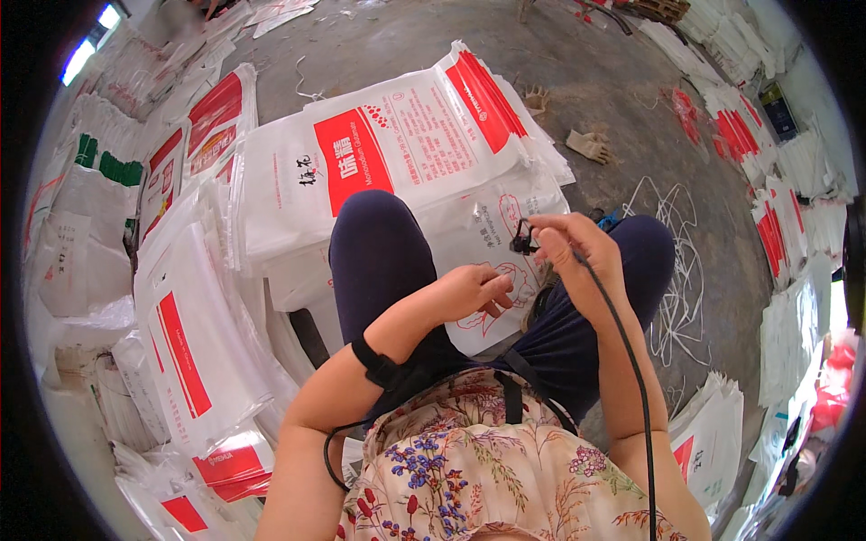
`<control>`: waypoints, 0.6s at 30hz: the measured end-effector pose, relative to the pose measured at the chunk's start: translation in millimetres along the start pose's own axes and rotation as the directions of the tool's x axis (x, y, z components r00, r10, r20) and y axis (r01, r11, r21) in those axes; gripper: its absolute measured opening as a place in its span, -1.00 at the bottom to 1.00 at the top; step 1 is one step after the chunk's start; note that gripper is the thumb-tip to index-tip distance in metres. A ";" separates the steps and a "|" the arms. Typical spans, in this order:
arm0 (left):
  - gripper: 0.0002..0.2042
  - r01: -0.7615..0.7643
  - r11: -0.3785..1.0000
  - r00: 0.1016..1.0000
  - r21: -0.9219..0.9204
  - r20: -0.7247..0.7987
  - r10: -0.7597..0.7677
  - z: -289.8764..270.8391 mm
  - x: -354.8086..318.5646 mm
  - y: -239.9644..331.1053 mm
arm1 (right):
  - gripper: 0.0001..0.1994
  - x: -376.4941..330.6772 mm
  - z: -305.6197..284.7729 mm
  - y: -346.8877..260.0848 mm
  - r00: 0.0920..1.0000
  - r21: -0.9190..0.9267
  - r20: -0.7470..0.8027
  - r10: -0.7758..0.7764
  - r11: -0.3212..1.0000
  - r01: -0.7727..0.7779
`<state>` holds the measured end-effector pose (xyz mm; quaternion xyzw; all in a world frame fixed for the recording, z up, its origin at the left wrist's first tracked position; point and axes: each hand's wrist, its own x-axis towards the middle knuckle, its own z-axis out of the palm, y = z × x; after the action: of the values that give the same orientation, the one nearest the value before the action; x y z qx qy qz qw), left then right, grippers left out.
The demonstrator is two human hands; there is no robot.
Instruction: Sorting and checking large white and red printed bags in an industrial environment.
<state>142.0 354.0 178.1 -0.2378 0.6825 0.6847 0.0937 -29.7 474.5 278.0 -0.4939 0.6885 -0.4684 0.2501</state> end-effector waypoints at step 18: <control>-0.79 -0.576 0.451 0.808 -0.682 -0.559 0.186 -130.5 39.1 93.2 | -0.63 2.6 -1.9 -14.4 0.997 0.407 0.024 -0.076 0.911 0.060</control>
<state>91.6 213.8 249.1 -0.2250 0.3159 0.8593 -0.3335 -25.8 471.8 292.0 -0.4639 0.5536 -0.5998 0.3444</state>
